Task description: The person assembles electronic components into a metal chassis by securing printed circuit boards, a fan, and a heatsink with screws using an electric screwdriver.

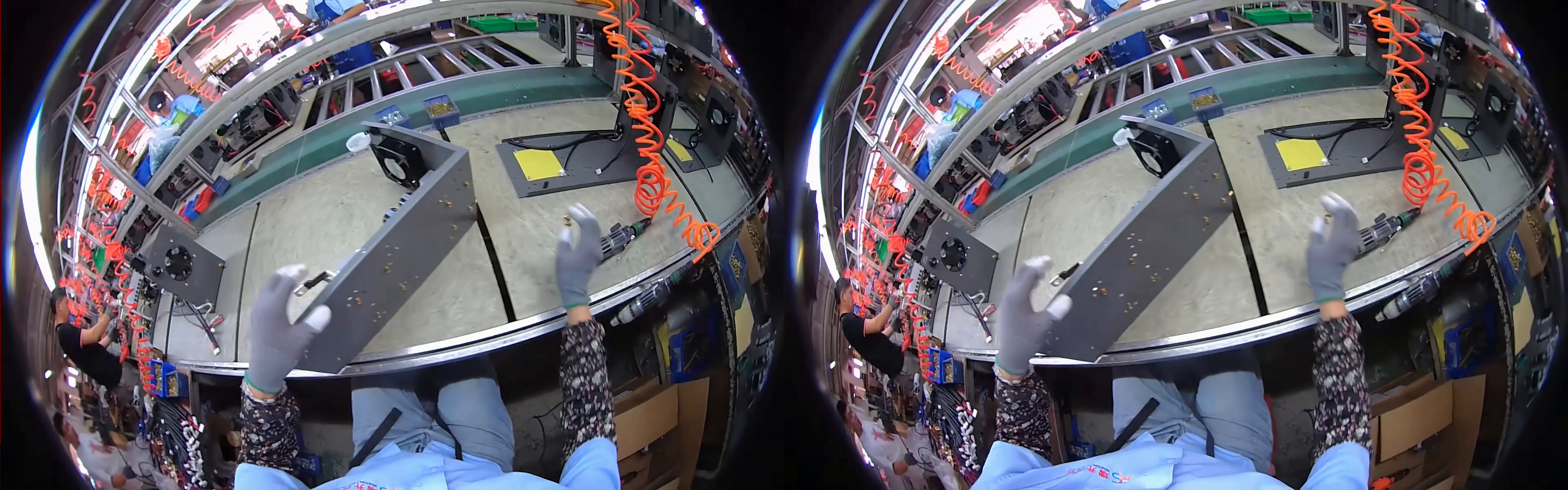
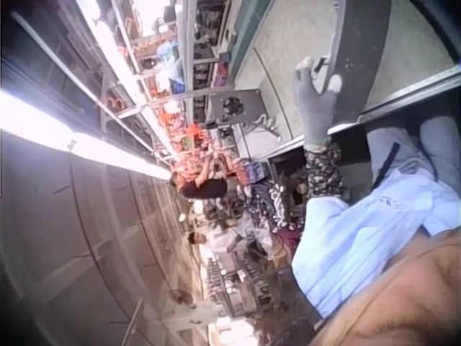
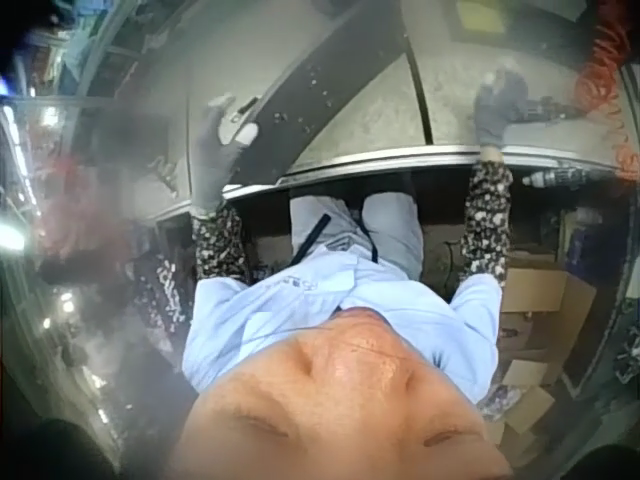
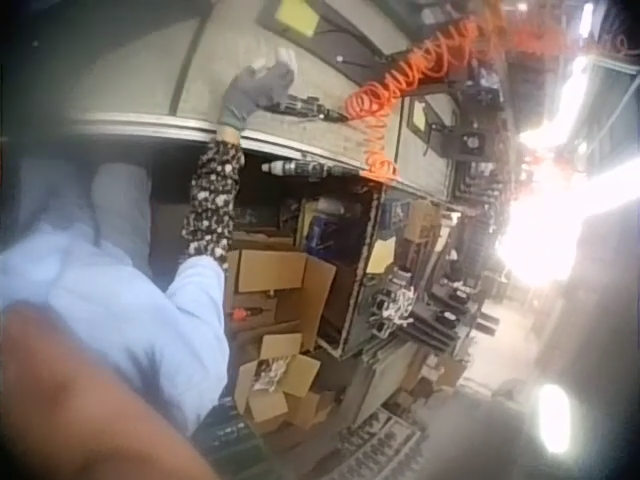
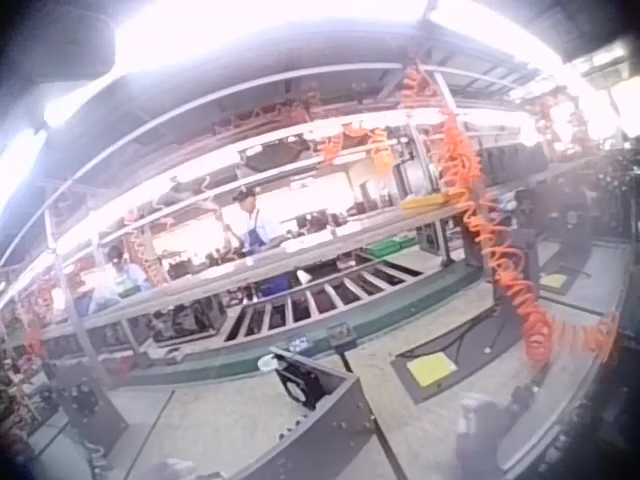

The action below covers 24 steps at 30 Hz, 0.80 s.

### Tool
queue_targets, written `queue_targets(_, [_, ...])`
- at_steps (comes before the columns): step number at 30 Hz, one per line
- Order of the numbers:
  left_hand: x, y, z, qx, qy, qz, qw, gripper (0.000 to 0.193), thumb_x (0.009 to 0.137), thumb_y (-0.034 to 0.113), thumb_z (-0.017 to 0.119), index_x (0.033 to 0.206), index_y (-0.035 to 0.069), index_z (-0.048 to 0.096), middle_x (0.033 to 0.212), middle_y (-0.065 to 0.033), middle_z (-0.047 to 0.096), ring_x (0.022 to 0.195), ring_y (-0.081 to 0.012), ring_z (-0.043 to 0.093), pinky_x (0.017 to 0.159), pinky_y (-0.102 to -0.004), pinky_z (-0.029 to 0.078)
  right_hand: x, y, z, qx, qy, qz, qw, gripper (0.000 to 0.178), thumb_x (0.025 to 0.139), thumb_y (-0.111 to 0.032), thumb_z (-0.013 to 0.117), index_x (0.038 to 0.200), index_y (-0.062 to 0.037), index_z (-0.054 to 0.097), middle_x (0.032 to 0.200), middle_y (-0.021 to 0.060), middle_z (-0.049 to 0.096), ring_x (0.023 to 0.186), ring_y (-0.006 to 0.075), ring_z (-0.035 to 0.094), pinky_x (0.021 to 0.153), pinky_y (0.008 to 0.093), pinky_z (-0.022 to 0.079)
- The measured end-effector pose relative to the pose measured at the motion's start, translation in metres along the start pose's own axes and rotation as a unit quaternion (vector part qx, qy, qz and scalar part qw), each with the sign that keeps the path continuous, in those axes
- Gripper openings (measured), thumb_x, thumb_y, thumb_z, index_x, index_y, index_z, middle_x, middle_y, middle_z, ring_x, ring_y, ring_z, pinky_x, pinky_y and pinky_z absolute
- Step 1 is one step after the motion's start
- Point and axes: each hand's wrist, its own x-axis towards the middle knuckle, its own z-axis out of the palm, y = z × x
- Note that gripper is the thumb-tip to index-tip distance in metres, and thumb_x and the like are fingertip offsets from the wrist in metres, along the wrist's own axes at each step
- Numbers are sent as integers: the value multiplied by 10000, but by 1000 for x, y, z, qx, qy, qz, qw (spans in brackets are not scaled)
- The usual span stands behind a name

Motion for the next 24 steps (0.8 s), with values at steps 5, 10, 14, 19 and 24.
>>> queue_targets(5, [-8, -31, -7, 14, -252, -98, 963, 384, 691, 210, 712, 1034, 65, 622, 870, -173, 635, 827, -346, 620, 735, -410, 488, 72, -115, 103, 96, -135, -4, 986, 412, 753, -207, 670, 1117, -47, 561, 1130, 152, 571, 1102, 313, 520, 963, 392, 391])
queue_targets(10, [12, -51, 1, 53, -318, -77, 943, 264, 701, 225, 699, 894, 59, 630, 756, -153, 636, 754, -352, 621, 691, -434, 485, 118, -160, 157, -160, -290, 83, 940, 436, 758, -262, 659, 1145, -78, 579, 1150, 158, 598, 1123, 320, 551, 952, 417, 420])
queue_targets(14, [25, -88, 3, 75, -243, -32, 966, 229, 717, 215, 679, 887, 73, 621, 815, -151, 640, 799, -348, 617, 700, -431, 485, 118, -164, 153, -220, -354, 172, 893, 397, 797, -232, 580, 1164, -82, 579, 1171, 179, 603, 1100, 324, 583, 908, 423, 459])
queue_targets(19, [12, -103, 5, 87, -178, 0, 980, 185, 737, 173, 633, 887, 79, 579, 852, -124, 617, 808, -337, 612, 686, -429, 484, 92, -159, 136, -222, -268, 155, 925, 475, 772, -194, 539, 1233, -81, 520, 1138, 203, 606, 1071, 370, 569, 903, 430, 444])
queue_targets(24, [-44, -70, 16, 102, -79, 88, 988, 100, 751, 112, 590, 820, 91, 520, 744, -76, 550, 667, -269, 592, 565, -404, 465, 40, -126, 78, -126, -141, 82, 979, 366, 827, -166, 539, 1181, -74, 525, 1088, 172, 609, 1010, 349, 579, 875, 434, 436])
